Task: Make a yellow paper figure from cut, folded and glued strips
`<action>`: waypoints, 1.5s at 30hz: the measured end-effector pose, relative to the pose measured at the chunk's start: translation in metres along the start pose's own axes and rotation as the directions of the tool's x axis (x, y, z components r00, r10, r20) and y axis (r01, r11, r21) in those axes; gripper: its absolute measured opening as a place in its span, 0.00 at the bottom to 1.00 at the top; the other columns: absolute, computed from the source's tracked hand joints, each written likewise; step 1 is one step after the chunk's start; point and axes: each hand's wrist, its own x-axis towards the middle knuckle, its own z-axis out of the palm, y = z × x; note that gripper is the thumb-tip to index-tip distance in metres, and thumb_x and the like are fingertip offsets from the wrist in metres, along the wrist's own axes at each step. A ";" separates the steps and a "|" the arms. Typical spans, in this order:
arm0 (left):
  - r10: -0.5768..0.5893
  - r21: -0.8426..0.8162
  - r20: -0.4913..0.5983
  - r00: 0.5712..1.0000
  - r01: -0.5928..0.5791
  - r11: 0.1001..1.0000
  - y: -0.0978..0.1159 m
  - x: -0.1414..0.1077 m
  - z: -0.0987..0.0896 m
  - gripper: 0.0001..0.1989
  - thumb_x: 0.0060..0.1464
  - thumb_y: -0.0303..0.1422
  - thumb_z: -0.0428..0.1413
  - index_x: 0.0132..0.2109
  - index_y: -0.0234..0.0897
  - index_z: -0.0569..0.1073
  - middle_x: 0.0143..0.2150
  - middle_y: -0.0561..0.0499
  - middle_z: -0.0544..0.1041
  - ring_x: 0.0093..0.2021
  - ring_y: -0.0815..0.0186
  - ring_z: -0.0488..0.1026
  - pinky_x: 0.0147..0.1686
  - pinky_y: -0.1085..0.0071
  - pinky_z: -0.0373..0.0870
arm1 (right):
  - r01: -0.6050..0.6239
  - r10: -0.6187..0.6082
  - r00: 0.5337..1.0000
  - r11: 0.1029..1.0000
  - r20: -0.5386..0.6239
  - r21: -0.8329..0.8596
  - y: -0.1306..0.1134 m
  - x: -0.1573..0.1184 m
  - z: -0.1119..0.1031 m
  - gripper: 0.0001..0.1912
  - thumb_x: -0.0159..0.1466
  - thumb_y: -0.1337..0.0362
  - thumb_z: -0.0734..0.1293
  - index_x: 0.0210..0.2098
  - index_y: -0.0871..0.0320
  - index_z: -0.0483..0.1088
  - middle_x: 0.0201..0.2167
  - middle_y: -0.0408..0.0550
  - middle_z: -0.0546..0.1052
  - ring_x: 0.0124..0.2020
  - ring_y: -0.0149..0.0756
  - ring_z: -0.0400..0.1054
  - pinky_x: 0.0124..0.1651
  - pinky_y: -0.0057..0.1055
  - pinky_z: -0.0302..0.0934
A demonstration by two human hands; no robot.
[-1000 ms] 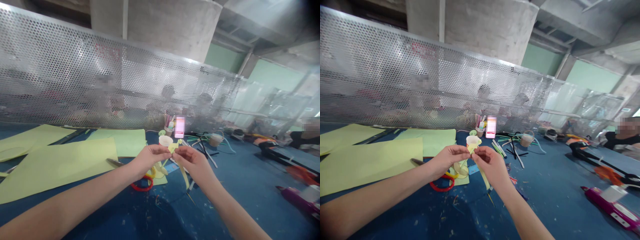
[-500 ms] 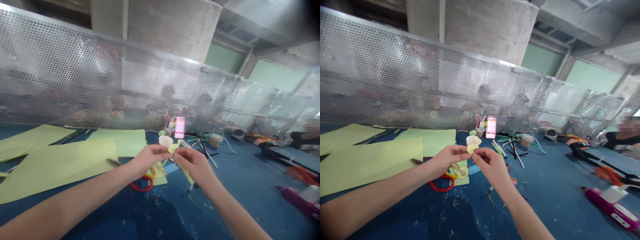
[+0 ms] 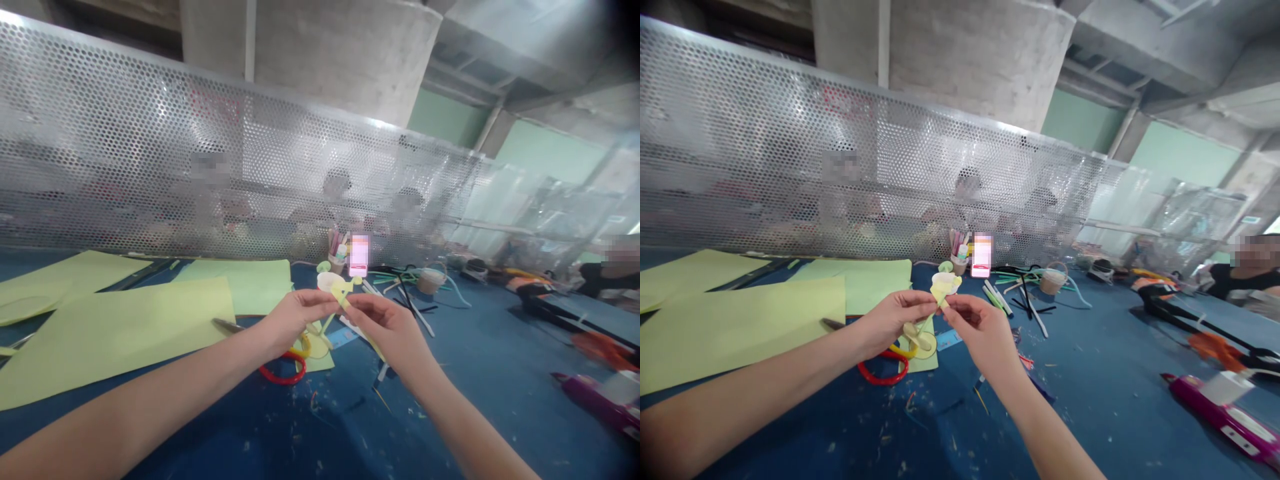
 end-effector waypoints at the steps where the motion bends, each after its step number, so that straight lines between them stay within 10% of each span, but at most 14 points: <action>1: -0.012 -0.012 -0.007 1.000 0.012 1.000 -0.001 0.000 0.000 0.10 0.41 0.36 0.64 0.31 0.36 0.78 0.30 0.52 0.76 0.30 0.70 0.67 0.32 0.73 0.59 | 0.007 -0.007 1.000 1.000 0.001 0.003 0.000 0.000 0.000 0.14 0.53 0.58 0.69 0.37 0.58 0.72 0.32 0.47 0.79 0.34 0.37 0.73 0.40 0.35 0.67; 15: -0.084 -0.077 -0.018 0.996 0.083 0.994 0.003 -0.002 0.002 0.11 0.41 0.36 0.64 0.32 0.34 0.78 0.24 0.53 0.73 0.23 0.74 0.61 0.24 0.74 0.55 | 0.033 -0.027 0.999 0.978 0.032 -0.204 -0.009 0.000 -0.009 0.13 0.57 0.54 0.65 0.35 0.57 0.70 0.31 0.48 0.78 0.33 0.38 0.72 0.37 0.33 0.66; 23: -0.101 -0.059 -0.042 0.994 0.098 0.993 0.000 0.000 0.001 0.10 0.41 0.36 0.64 0.31 0.35 0.78 0.29 0.50 0.75 0.24 0.74 0.61 0.26 0.74 0.57 | -0.037 0.037 0.999 0.345 -0.026 -0.938 0.047 -0.035 -0.088 0.17 0.54 0.53 0.64 0.34 0.61 0.68 0.33 0.57 0.73 0.38 0.52 0.69 0.41 0.43 0.61; 32: -0.158 -0.146 0.009 0.987 0.157 0.977 0.004 -0.003 0.003 0.06 0.46 0.33 0.62 0.30 0.34 0.76 0.28 0.51 0.74 0.27 0.73 0.66 0.27 0.75 0.58 | -0.032 0.091 0.996 0.273 -0.007 -0.962 0.080 -0.055 -0.085 0.12 0.55 0.69 0.61 0.39 0.66 0.67 0.34 0.59 0.71 0.37 0.48 0.69 0.41 0.39 0.62; 37: -0.148 -0.161 0.021 0.989 0.150 0.976 0.001 -0.003 0.002 0.08 0.45 0.34 0.62 0.32 0.34 0.77 0.30 0.50 0.76 0.31 0.71 0.69 0.31 0.75 0.61 | -0.099 -0.008 0.994 0.319 -0.107 -0.943 0.075 -0.050 -0.087 0.13 0.60 0.62 0.56 0.39 0.65 0.64 0.37 0.62 0.69 0.34 0.46 0.69 0.38 0.39 0.63; 45: -0.131 -0.111 -0.049 0.990 0.125 0.986 0.000 -0.002 0.002 0.09 0.43 0.35 0.63 0.33 0.35 0.77 0.30 0.51 0.77 0.30 0.72 0.69 0.32 0.76 0.61 | -0.096 0.060 0.990 0.951 -0.131 -0.292 0.010 -0.067 -0.049 0.20 0.61 0.49 0.58 0.37 0.59 0.67 0.22 0.42 0.66 0.21 0.32 0.61 0.27 0.29 0.59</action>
